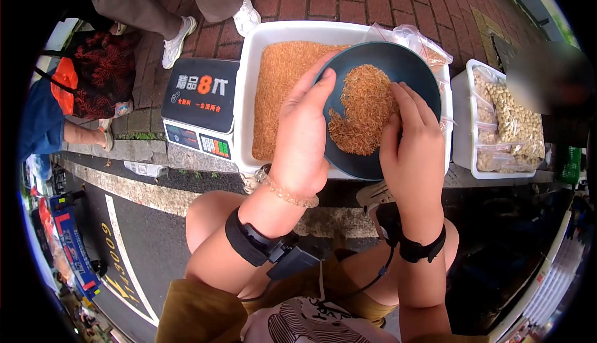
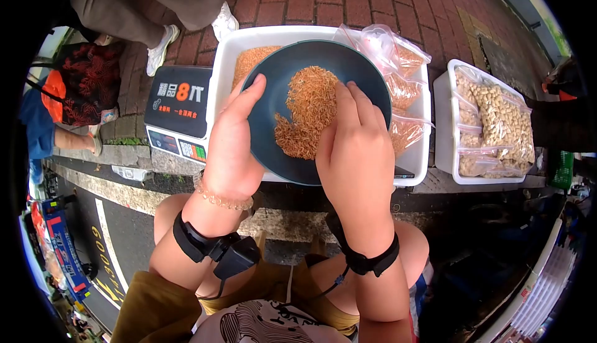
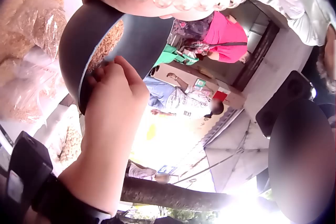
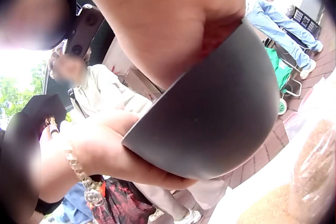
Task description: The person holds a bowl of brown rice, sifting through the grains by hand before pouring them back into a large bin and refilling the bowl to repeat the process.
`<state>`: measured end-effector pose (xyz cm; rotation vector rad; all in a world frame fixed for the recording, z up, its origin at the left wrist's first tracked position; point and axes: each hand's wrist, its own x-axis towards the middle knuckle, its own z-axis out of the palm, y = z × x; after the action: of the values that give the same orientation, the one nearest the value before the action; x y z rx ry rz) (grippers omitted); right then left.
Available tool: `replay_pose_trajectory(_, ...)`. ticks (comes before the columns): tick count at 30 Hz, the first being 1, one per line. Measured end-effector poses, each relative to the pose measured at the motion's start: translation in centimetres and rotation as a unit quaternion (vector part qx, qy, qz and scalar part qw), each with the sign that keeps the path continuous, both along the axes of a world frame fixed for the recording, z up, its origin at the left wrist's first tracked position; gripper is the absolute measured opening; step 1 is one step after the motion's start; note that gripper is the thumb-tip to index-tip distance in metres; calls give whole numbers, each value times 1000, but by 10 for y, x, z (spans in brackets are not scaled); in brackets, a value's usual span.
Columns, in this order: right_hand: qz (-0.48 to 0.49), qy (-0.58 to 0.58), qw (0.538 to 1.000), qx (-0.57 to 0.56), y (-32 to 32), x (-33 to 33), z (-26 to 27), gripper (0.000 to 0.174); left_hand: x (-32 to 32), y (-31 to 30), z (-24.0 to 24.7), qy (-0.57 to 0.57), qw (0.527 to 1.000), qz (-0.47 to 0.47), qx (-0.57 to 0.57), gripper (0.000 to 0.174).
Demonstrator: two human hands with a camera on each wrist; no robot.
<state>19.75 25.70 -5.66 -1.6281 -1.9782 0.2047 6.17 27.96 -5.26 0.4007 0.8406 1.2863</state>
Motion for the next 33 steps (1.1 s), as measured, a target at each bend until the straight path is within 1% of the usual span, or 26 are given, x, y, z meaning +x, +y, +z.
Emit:
replay_pose_trajectory(1, -18, -32, 998, 46, 1, -1, -4, 42, 2, -1, -2, -1, 1000, 0, -1, 35)
replay_pose_trajectory(2, 12, -42, 999, 13, 0, -2, -5, 48, 3, -3, -3, 33, 999, 10, -7, 36)
replay_pose_trajectory(3, 44, -21, 999, -12, -1, -6, -3, 47, 5, -4, -4, 67, 997, 19, -13, 36)
replay_pose_trajectory(4, 86, -22, 996, 5, -1, -8, -6, 45, 4, -4, -6, 67, 997, 18, -13, 36)
replay_pose_trajectory(5, 128, -22, 991, 22, -1, -9, -9, 43, 2, -3, -8, 39, 999, 20, -21, 36)
replay_pose_trajectory(6, 127, -22, 991, 21, -1, -10, -9, 43, 1, -3, -9, 11, 999, 23, -28, 36)
replay_pose_trajectory(8, 215, 71, 974, -18, -4, -10, -7, 34, -1, -2, -5, -2, 999, 27, -29, 35)
replay_pose_trajectory(9, 215, 71, 974, -18, -5, -10, -5, 34, -1, -2, -2, -14, 999, 31, -30, 35)
replay_pose_trajectory(11, 216, 76, 973, -1, -6, -9, 1, 23, -2, -1, 0, -20, 999, 29, -24, 35)
replay_pose_trajectory(12, 201, 60, 977, 25, -6, -9, 2, 17, -2, 0, 0, -22, 999, 29, -20, 34)
replay_pose_trajectory(13, 201, 60, 977, 25, -6, -7, 5, 17, -2, 0, -1, -23, 999, 28, -16, 33)
replay_pose_trajectory(15, 185, 19, 981, 51, -5, -1, 12, 18, -2, 0, -1, -27, 999, 33, -17, 33)
replay_pose_trajectory(16, 167, 37, 978, 117, -1, -1, 4, 14, -3, 0, -2, -30, 999, 38, -16, 33)
replay_pose_trajectory(17, 167, 36, 978, 117, -1, 1, 6, 14, -3, 0, -1, -31, 999, 38, -16, 33)
replay_pose_trajectory(19, 88, 14, 982, 169, 0, 8, 13, 11, -4, 0, -1, -29, 998, 50, -27, 33)
replay_pose_trajectory(22, -10, 86, 974, 209, 2, 19, 14, 15, -6, -1, 0, -36, 998, 47, -23, 33)
replay_pose_trajectory(25, -95, 196, 960, 176, 4, 27, 15, 14, -7, -2, 0, -37, 998, 49, -19, 33)
replay_pose_trajectory(26, -96, 194, 960, 177, 4, 28, 15, 14, -7, -3, 1, -39, 998, 47, -20, 33)
replay_pose_trajectory(28, -97, 274, 945, 151, 5, 29, 14, 13, -8, -4, 1, -40, 998, 48, -27, 33)
replay_pose_trajectory(29, -98, 274, 945, 150, 6, 28, 12, 13, -8, -4, 1, -41, 998, 47, -28, 33)
replay_pose_trajectory(31, -97, 358, 918, 142, 9, 25, 5, 25, -8, -5, -1, -53, 997, 50, -23, 34)
replay_pose_trajectory(32, -96, 401, 909, 64, 8, 25, 5, 33, -8, -6, -1, -53, 997, 50, -23, 34)
replay_pose_trajectory(33, -114, 471, 875, 7, 8, 20, 7, 33, -7, -6, -2, -58, 996, 63, -26, 35)
